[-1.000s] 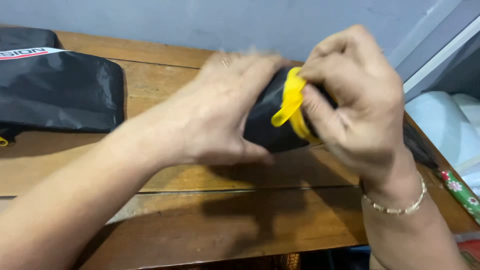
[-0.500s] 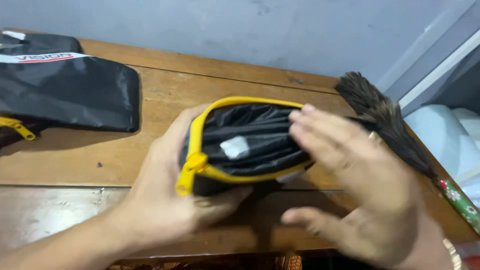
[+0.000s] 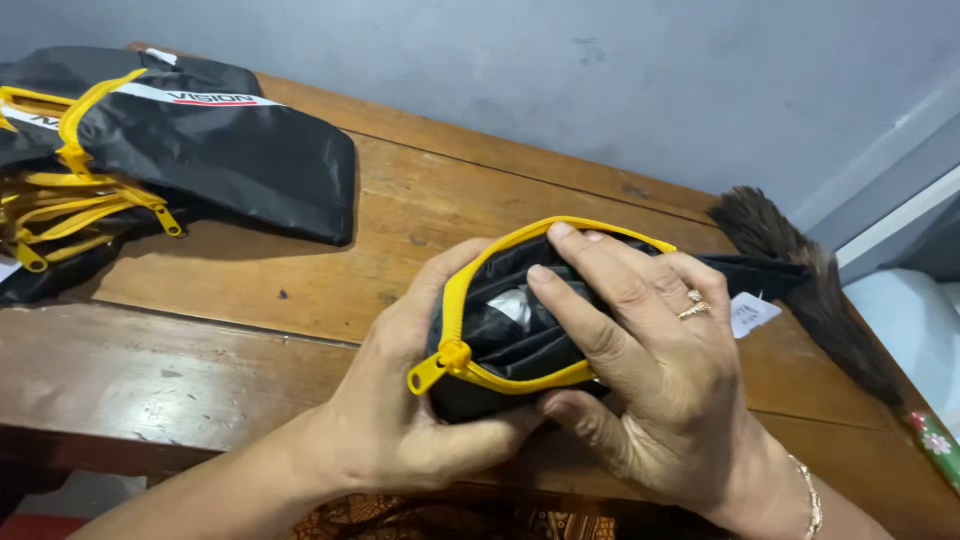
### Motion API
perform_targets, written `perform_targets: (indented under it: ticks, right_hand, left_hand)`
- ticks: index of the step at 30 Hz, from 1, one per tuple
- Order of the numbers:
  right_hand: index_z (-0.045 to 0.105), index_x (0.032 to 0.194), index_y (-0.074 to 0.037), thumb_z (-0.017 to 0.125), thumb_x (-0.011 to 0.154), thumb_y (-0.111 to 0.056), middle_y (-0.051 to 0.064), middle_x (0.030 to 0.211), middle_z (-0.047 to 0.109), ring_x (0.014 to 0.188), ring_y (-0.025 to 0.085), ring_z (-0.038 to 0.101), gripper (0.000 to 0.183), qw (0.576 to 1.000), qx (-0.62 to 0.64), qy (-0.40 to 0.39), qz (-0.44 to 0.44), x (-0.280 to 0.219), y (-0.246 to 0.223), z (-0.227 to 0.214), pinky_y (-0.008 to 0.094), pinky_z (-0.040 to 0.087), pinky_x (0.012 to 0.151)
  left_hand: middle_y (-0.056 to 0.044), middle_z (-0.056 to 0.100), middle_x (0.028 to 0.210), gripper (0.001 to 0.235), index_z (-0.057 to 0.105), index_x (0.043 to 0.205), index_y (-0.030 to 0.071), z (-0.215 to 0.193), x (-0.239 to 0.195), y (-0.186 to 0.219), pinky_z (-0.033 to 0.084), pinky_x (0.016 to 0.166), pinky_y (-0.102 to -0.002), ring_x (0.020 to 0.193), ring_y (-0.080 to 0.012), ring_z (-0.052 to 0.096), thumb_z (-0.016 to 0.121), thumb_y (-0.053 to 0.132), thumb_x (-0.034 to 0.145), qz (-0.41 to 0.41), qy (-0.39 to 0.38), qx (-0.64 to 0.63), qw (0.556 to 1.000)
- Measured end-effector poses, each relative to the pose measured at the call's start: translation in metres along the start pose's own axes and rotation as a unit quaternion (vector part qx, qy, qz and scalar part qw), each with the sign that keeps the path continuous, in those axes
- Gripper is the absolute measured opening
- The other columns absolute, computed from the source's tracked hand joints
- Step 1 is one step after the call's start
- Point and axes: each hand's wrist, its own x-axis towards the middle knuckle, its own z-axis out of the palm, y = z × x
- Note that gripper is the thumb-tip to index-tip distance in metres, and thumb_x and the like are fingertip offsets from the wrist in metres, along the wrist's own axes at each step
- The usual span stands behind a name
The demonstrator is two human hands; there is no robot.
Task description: The person folds a black drawstring bag on a wooden table, tucking the drawstring inside and smoothing the fabric. They then place the folded bag into a blue plastic tray containing other similar bags.
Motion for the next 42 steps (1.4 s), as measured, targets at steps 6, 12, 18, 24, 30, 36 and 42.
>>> perform_targets:
  ticks: [6, 12, 18, 24, 30, 36, 42]
  right_hand:
    - [0.062, 0.133, -0.003, 0.03, 0.105, -0.043, 0.012, 0.13, 0.072, 0.118, 0.031, 0.067, 0.059, 1.0, 0.011, 0.024, 0.017, -0.002, -0.002, 0.005, 0.047, 0.031, 0.104]
    - [0.071, 0.125, -0.011, 0.036, 0.104, -0.036, 0.005, 0.118, 0.074, 0.11, 0.029, 0.062, 0.048, 0.999, 0.033, 0.015, 0.001, -0.001, 0.001, 0.004, 0.051, 0.029, 0.103]
    - [0.07, 0.097, -0.012, 0.047, 0.102, -0.031, -0.002, 0.098, 0.073, 0.099, 0.024, 0.065, 0.03, 0.992, 0.116, -0.051, -0.019, 0.015, 0.003, -0.01, 0.049, 0.026, 0.099]
    - [0.056, 0.07, -0.018, 0.044, 0.105, -0.028, -0.008, 0.066, 0.057, 0.069, 0.018, 0.053, 0.038, 0.977, 0.168, -0.126, -0.021, 0.028, 0.009, -0.018, 0.041, 0.028, 0.083]
    - [0.051, 0.07, -0.019, 0.043, 0.107, -0.029, -0.01, 0.063, 0.045, 0.066, 0.016, 0.035, 0.039, 0.968, 0.198, -0.156, 0.0, 0.03, 0.01, -0.016, 0.038, 0.026, 0.085]
    - [0.069, 0.118, -0.004, 0.076, 0.08, -0.038, 0.017, 0.126, 0.068, 0.12, 0.031, 0.065, 0.052, 0.982, 0.163, -0.065, 0.074, 0.009, 0.009, -0.026, 0.042, 0.047, 0.107]
    - [0.059, 0.134, 0.001, 0.081, 0.081, -0.044, 0.017, 0.14, 0.062, 0.139, 0.036, 0.058, 0.073, 0.996, -0.02, -0.006, 0.092, -0.038, 0.011, -0.033, 0.046, 0.043, 0.12]
  left_hand:
    - [-0.019, 0.058, 0.145, 0.084, 0.033, 0.146, -0.005, 0.01, -0.004, -0.004, 0.051, 0.12, -0.037, 0.133, -0.0284, 0.065, 0.079, 0.023, 0.081, 0.041, 0.019, -0.006, 0.999]
    - [-0.031, 0.041, 0.16, 0.07, 0.029, 0.152, -0.006, 0.017, -0.007, -0.01, 0.039, 0.134, -0.047, 0.154, -0.0416, 0.049, 0.06, 0.028, 0.099, 0.075, 0.02, -0.03, 0.997]
    - [-0.025, 0.06, 0.144, 0.049, 0.047, 0.141, -0.007, 0.024, -0.012, -0.012, 0.051, 0.126, -0.052, 0.143, -0.0494, 0.062, 0.054, 0.025, 0.104, 0.101, 0.064, 0.068, 0.99]
    - [-0.021, 0.07, 0.13, 0.03, 0.06, 0.127, -0.004, 0.034, -0.012, -0.005, 0.054, 0.121, -0.049, 0.135, -0.045, 0.067, 0.05, 0.014, 0.106, 0.064, 0.1, 0.028, 0.993]
    - [-0.018, 0.073, 0.122, 0.023, 0.065, 0.12, -0.002, 0.039, -0.012, -0.006, 0.058, 0.117, -0.048, 0.125, -0.0404, 0.074, 0.05, 0.01, 0.105, 0.054, 0.151, 0.022, 0.987]
    - [-0.019, 0.073, 0.121, 0.022, 0.064, 0.118, -0.001, 0.038, -0.007, -0.001, 0.058, 0.117, -0.047, 0.122, -0.0386, 0.075, 0.048, 0.009, 0.106, 0.057, 0.158, 0.014, 0.986]
    - [-0.018, 0.072, 0.115, 0.021, 0.063, 0.116, -0.004, 0.038, -0.004, 0.001, 0.061, 0.118, -0.053, 0.111, -0.0295, 0.075, 0.047, 0.007, 0.107, 0.072, 0.168, -0.022, 0.983]
